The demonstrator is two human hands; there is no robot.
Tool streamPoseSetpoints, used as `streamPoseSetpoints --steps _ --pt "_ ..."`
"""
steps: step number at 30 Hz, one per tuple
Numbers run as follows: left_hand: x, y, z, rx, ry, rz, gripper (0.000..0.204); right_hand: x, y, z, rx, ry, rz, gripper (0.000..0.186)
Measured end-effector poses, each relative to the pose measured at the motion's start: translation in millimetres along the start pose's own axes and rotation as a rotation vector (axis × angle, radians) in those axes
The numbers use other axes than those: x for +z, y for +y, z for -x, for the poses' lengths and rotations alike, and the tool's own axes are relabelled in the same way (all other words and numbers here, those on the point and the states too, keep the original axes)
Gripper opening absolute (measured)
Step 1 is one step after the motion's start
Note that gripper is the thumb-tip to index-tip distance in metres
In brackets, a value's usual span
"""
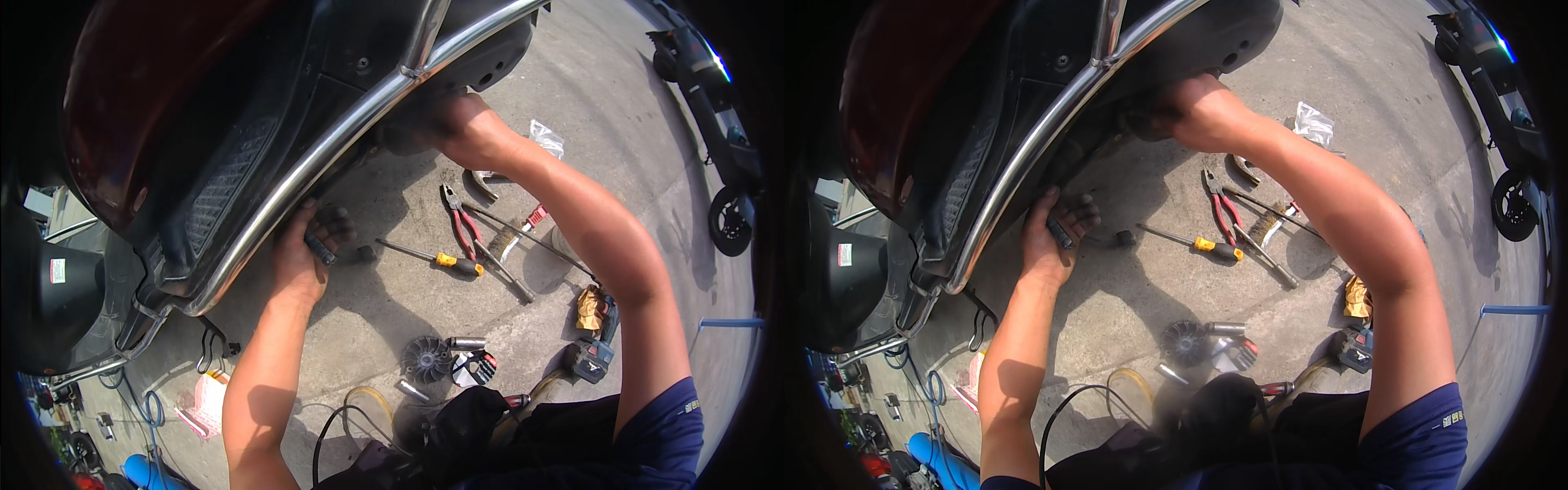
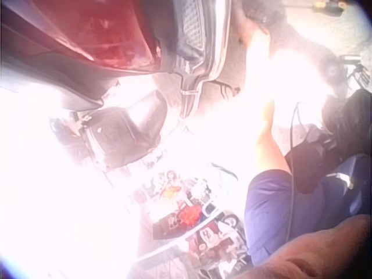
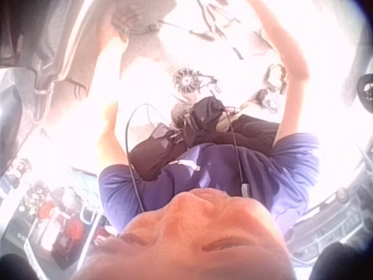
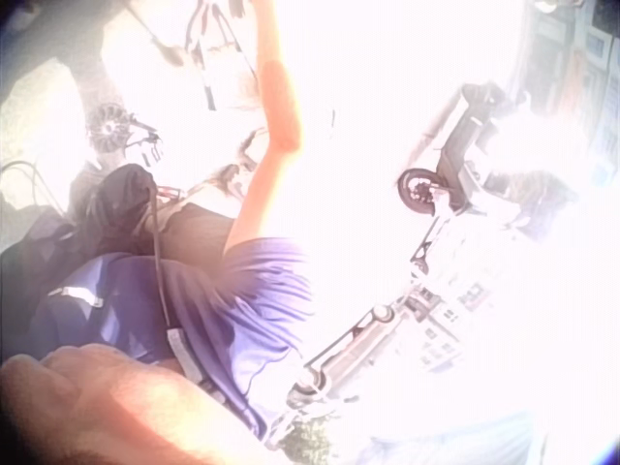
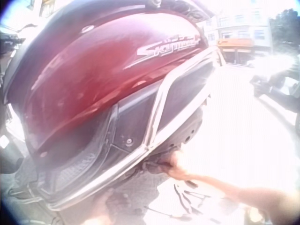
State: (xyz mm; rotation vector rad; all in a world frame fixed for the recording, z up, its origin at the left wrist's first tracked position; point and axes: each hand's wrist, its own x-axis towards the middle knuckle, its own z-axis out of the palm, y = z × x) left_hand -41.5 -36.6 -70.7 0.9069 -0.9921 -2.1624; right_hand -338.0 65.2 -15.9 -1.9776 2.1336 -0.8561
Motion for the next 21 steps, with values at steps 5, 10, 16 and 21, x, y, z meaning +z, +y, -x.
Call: streamPoseSetpoints --steps 5,10,16,21 --pt "2 1 0 -0.006 0.000 -0.009 0.035 -4 8 3 -0.055 0.012 0.063 0.021" --pt "3 -1 1 0.000 0.006 -0.005 0.036 -5 11 2 0.041 -0.039 0.061 0.024" --pt "2 -1 0 0.002 0.002 0.012 0.036 4 -5 7 0.083 -0.042 -0.204 0.030" --pt "1 -2 -1 0.004 0.018 0.018 0.036 14 -33 19 0.403 -0.025 -0.593 0.036"
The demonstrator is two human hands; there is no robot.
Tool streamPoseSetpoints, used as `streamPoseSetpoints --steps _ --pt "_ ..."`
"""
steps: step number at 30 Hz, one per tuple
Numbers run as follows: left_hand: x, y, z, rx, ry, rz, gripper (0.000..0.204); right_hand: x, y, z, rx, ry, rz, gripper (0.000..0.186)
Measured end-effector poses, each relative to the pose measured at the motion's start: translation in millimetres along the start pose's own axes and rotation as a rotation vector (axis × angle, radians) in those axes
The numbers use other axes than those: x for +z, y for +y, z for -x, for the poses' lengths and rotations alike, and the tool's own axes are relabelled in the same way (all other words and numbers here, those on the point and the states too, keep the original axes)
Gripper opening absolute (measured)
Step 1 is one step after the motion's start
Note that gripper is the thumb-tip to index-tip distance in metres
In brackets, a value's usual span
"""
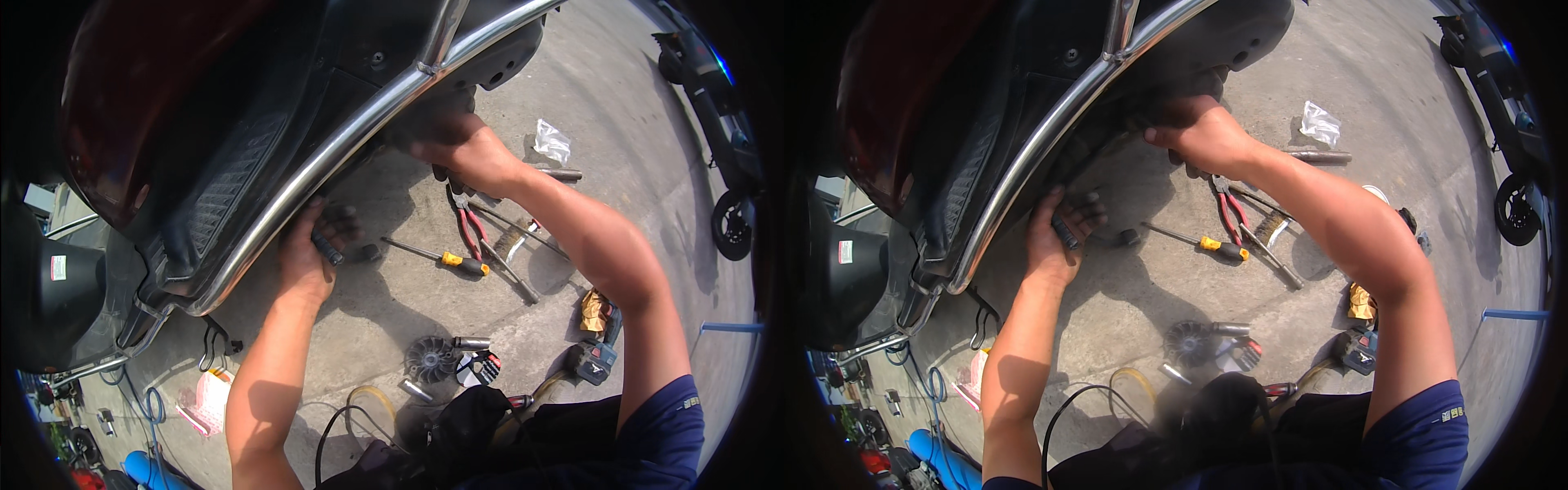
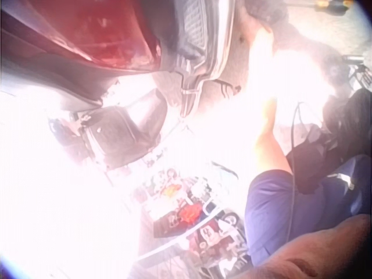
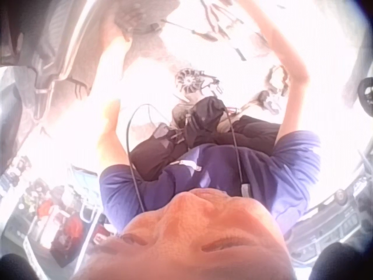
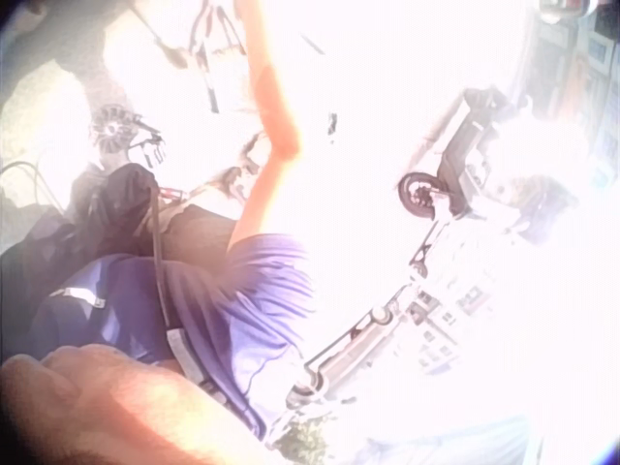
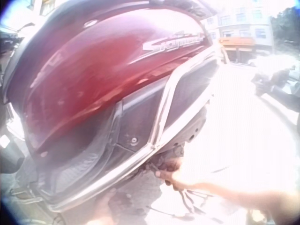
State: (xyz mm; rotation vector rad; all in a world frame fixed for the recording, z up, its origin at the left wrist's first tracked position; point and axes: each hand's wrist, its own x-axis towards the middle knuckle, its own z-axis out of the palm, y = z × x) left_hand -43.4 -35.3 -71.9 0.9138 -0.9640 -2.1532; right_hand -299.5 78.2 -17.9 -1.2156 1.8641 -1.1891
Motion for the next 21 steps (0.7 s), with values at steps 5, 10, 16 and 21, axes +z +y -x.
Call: streamPoseSetpoints --steps 5,10,16,21 --pt "-5 -2 -3 0.023 -0.012 -0.018 0.034 28 -16 8 0.346 0.054 -0.489 0.033" --pt "-7 -9 -9 0.046 -0.047 0.002 0.036 110 -40 -4 0.418 0.461 -0.777 0.035" --pt "-1 -4 -6 0.057 -0.020 0.001 0.037 133 -44 -13 0.275 0.628 -0.819 0.034" --pt "-4 -5 -5 0.040 0.065 -0.037 0.034 47 -25 7 0.370 0.059 -0.771 0.032"
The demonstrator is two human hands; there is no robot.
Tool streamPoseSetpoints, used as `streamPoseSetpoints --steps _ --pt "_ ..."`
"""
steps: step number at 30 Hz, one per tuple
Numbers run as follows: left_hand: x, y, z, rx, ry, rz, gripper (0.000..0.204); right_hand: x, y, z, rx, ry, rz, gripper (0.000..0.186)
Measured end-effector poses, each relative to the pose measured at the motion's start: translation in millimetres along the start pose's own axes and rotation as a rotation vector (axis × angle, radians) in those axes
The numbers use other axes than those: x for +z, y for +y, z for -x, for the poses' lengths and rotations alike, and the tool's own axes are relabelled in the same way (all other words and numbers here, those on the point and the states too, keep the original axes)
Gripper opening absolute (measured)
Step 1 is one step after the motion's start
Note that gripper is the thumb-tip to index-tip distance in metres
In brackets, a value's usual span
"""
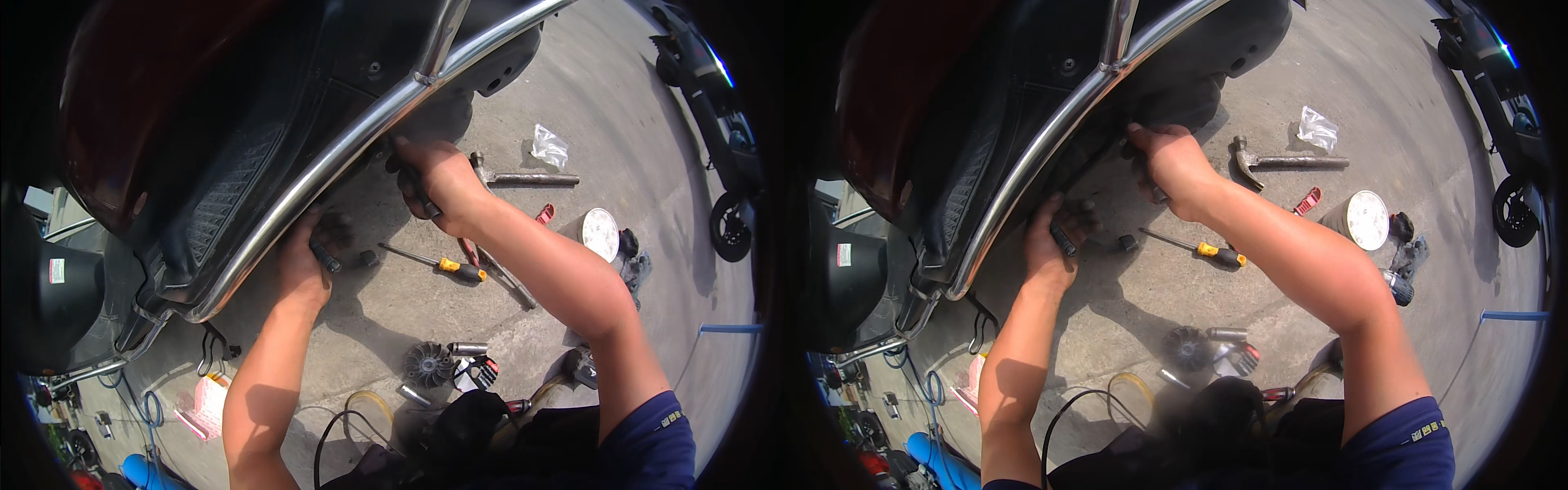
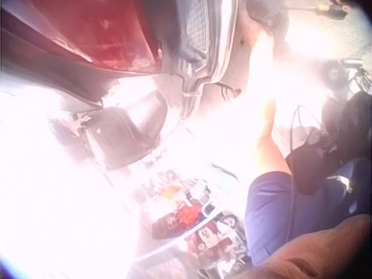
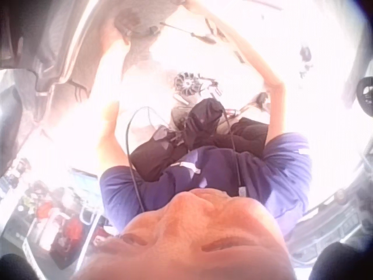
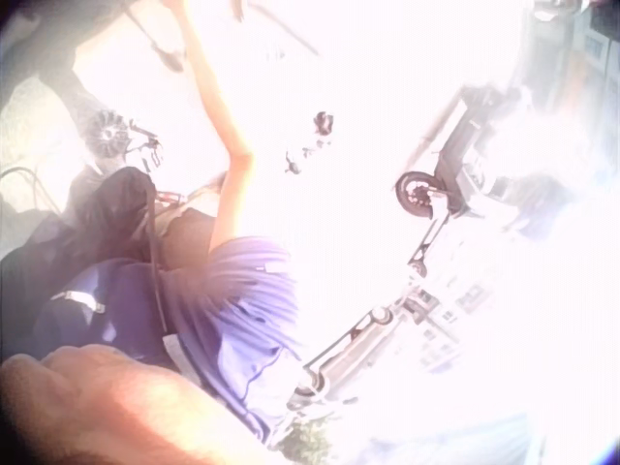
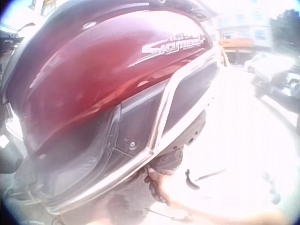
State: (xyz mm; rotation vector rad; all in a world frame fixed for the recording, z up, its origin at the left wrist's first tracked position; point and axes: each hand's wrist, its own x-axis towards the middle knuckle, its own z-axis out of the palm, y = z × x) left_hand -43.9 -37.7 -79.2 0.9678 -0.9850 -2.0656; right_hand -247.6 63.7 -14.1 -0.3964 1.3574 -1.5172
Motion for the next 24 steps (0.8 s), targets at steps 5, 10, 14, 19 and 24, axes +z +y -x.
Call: streamPoseSetpoints --steps 5,10,14,19,24 --pt "-2 0 -4 -0.031 -0.038 0.002 0.032 -48 -30 -17 0.040 -0.197 0.227 0.037" --pt "0 4 -2 -0.010 -0.041 -0.036 0.030 -68 -32 -36 0.060 -0.339 0.322 0.038" --pt "-1 3 1 -0.012 -0.056 -0.028 0.030 -79 -40 -49 0.047 -0.403 0.422 0.040" --pt "0 5 0 -0.005 -0.087 -0.055 0.032 -83 -46 -54 -0.008 -0.343 0.552 0.036" --pt "1 6 1 0.009 -0.092 -0.065 0.033 -79 -44 -43 -0.065 -0.210 0.491 0.028"
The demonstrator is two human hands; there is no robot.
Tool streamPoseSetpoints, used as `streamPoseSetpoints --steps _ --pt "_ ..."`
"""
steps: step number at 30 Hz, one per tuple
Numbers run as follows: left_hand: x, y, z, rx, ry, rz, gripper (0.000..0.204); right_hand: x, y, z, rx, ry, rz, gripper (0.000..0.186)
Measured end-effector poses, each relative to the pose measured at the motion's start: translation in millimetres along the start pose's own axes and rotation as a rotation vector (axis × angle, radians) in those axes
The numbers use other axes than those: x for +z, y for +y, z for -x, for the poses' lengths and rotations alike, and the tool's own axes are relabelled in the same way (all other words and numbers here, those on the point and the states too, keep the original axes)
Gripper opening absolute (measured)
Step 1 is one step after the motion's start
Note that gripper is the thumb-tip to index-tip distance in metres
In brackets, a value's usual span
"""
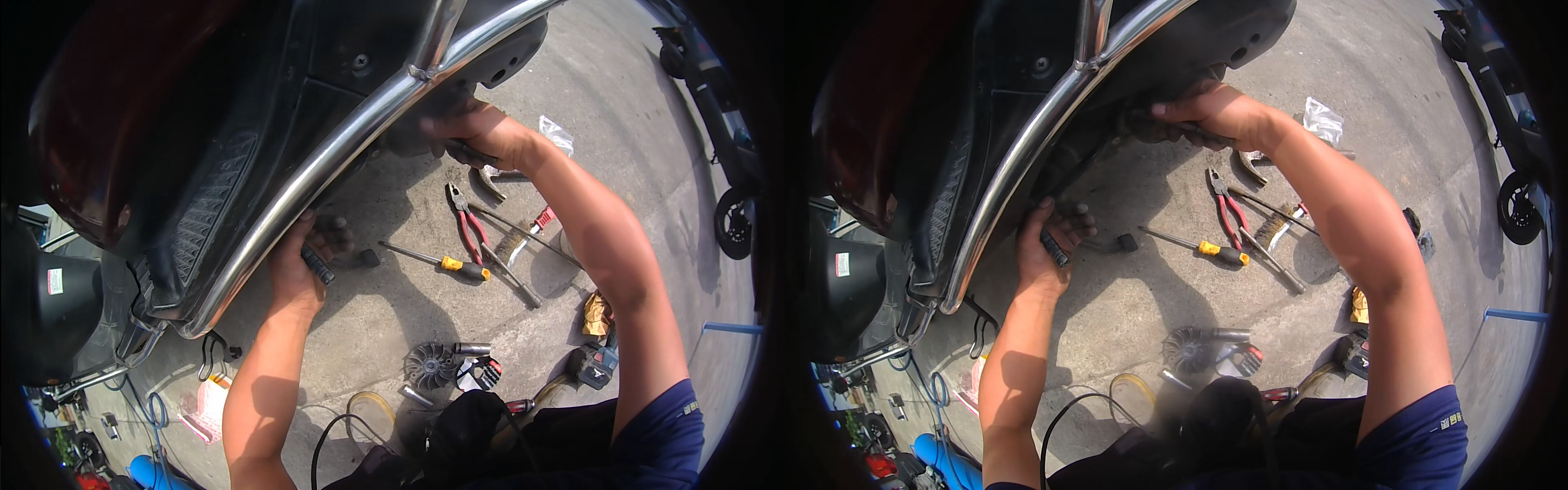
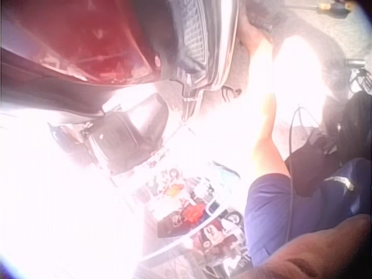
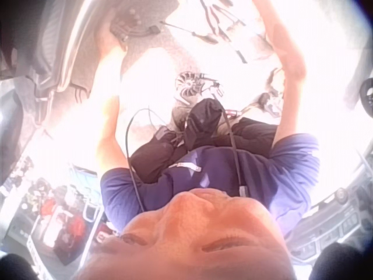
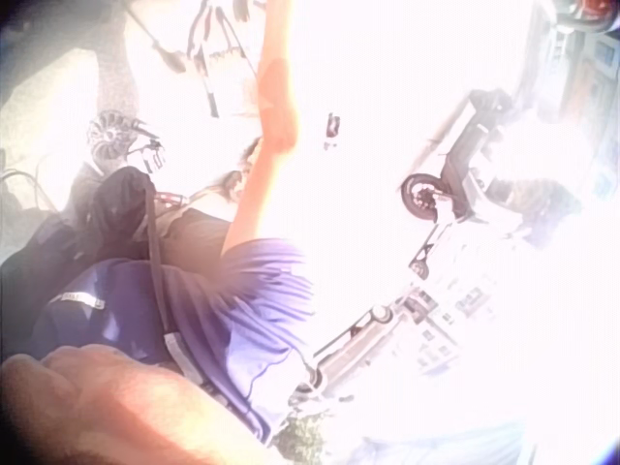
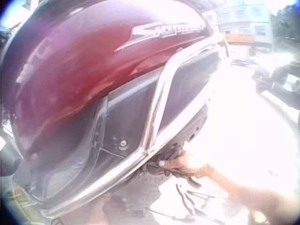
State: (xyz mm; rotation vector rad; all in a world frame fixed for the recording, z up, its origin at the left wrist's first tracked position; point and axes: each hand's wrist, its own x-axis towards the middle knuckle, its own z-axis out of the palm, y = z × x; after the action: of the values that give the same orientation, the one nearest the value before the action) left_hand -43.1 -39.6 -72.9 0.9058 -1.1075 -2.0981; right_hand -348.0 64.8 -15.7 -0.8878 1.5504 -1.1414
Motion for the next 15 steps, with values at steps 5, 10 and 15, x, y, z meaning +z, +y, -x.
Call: streamPoseSetpoints --steps 5,10,15 --pt "-2 -2 0 0.009 0.015 -0.003 0.034 21 1 8 -0.017 0.063 0.018 0.028" --pt "-2 -3 -1 -0.004 0.013 0.021 0.032 51 7 18 0.104 0.154 -0.235 0.029" --pt "1 -2 0 0.010 0.014 0.035 0.033 63 8 23 0.161 0.212 -0.288 0.029"
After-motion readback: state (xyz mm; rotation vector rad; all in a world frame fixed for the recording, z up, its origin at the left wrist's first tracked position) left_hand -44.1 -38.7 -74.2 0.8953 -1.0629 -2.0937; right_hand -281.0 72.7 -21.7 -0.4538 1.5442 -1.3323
